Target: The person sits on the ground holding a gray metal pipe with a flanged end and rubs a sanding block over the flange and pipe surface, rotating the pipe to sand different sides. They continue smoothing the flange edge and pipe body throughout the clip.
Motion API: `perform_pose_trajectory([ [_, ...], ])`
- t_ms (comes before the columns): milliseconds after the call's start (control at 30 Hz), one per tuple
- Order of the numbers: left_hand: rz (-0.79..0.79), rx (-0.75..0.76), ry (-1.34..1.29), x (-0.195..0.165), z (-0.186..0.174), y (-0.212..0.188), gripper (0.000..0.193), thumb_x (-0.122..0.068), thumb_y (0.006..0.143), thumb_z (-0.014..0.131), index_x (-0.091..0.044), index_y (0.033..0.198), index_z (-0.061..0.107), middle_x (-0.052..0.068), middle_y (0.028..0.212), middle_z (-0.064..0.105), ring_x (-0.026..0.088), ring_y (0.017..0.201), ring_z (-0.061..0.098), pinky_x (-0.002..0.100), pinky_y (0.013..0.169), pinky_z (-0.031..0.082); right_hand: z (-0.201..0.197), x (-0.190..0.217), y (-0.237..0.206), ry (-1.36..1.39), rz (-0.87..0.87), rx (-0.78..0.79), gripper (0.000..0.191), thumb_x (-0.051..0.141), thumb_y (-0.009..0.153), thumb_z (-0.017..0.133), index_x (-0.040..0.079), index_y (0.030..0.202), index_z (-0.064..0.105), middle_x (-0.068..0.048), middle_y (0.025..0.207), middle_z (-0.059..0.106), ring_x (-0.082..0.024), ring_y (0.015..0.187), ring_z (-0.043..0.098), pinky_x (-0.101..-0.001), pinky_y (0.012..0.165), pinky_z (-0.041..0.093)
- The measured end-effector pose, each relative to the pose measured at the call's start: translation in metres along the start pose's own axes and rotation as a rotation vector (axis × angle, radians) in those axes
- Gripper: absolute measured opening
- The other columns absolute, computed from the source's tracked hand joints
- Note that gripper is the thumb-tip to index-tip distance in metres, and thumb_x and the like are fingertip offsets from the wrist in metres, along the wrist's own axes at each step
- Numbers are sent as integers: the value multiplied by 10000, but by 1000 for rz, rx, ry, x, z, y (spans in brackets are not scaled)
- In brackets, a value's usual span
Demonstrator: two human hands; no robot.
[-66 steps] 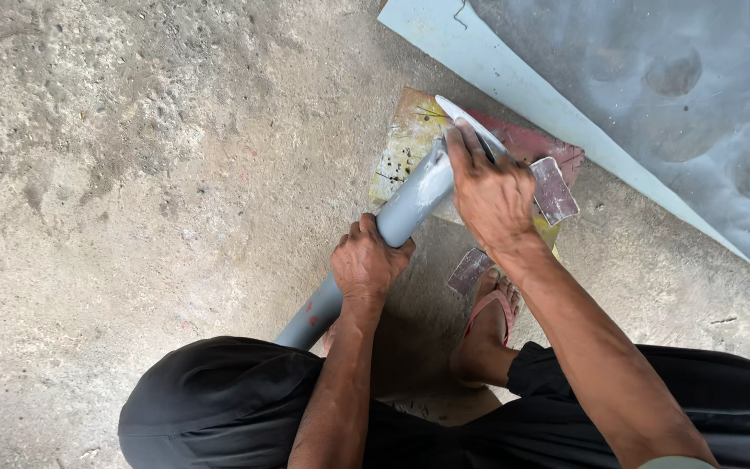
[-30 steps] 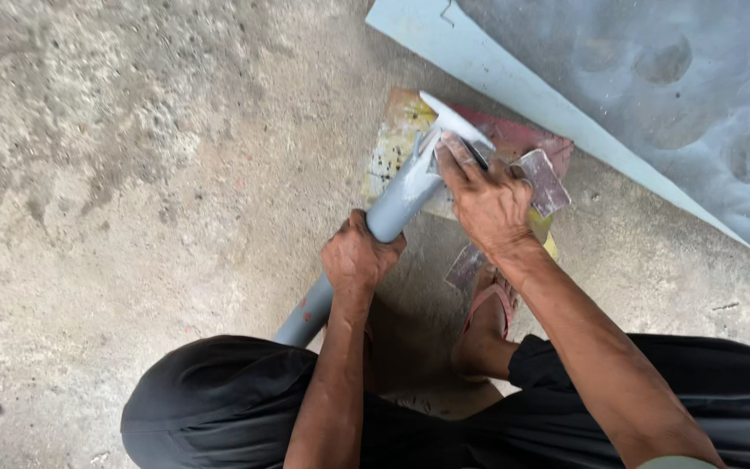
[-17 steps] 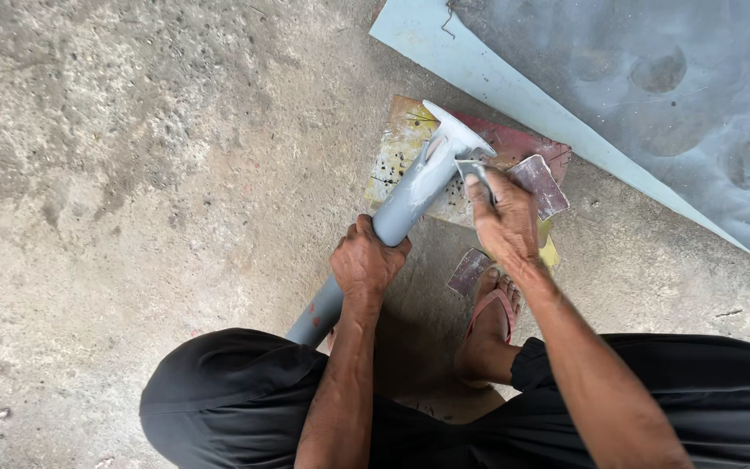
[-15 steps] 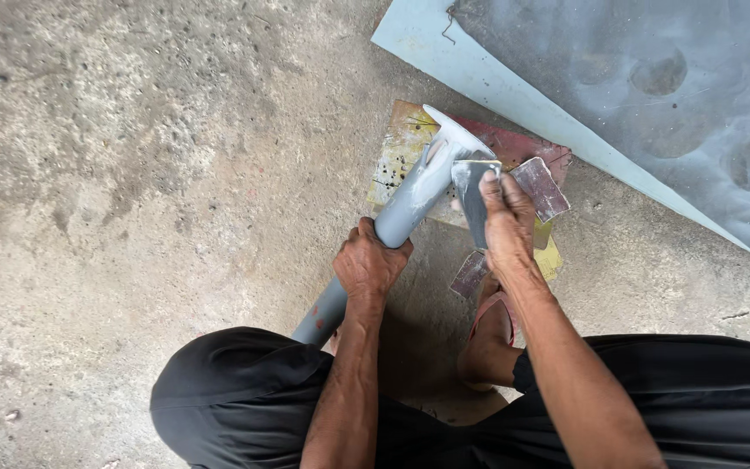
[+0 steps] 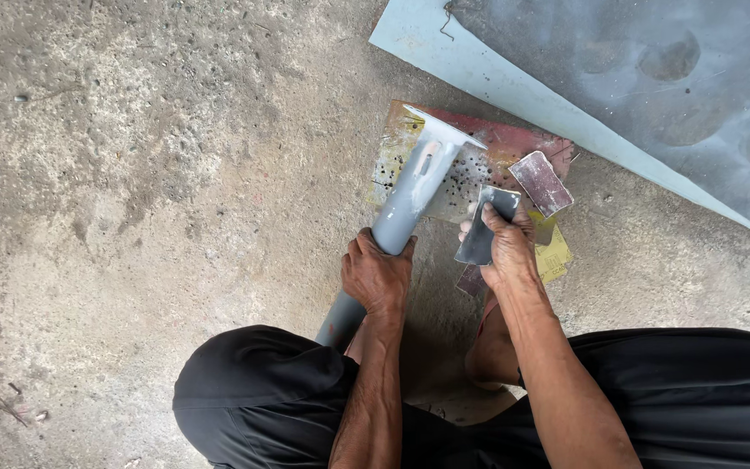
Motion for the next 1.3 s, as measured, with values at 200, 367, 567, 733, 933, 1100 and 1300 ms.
perform_pose_trajectory([
  [200,-84,142,41,0,-4,11,743,-525,567,950,-59,1054,638,140,987,686,372,911,662,521,800,528,20,-9,4,-175,-105,10,336,228,912,768,172,1210,623,-33,878,680,-118,579,612,-282,461,535],
  [367,-30,335,64,-4,2,17,713,-535,583,943,-46,990,619,158,962,690,366,893,700,495,797,562,43,-8,9,-315,-186,-56,376,454,1025,586,130,1154,726,1,1013,715,-50,879,650,-250,773,569],
  [567,-30,332,-35,2,5,22,641,-567,650,887,-70,964,631,142,824,724,323,719,744,468,661,601,39,-15,21,-423,-261,-204,368,439,1068,610,81,1078,696,-16,902,570,-119,856,473,-334,768,436],
  [733,9,293,19,7,8,25,611,-603,705,832,-85,951,622,125,778,722,285,659,742,452,615,608,36,-28,45,-166,-344,-248,330,348,1043,642,23,1036,697,-5,942,627,-110,965,553,-286,919,463],
  [933,74,211,54,4,8,25,592,-584,723,833,-73,928,614,124,753,703,291,653,735,456,593,603,31,-30,49,-48,-228,-220,357,299,895,672,46,1146,681,-46,997,704,-148,913,636,-307,742,511],
  [1100,96,175,39,4,6,23,597,-577,716,837,-64,919,608,123,746,689,300,660,734,462,586,599,51,-22,14,153,6,-2,385,353,920,706,71,1181,681,-81,880,678,-194,724,697,-368,554,625],
  [1300,84,157,63,2,5,20,617,-590,706,842,-60,925,614,124,779,693,317,698,732,474,607,593,67,-12,2,188,45,64,280,311,894,747,87,1036,656,-107,884,744,-227,715,752,-398,593,658],
])
Point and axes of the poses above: each hand's wrist, its own y-axis towards the middle knuckle, its own z-axis out of the palm, x = y × z, the point moved 9 cm from there along y, towards the middle knuckle
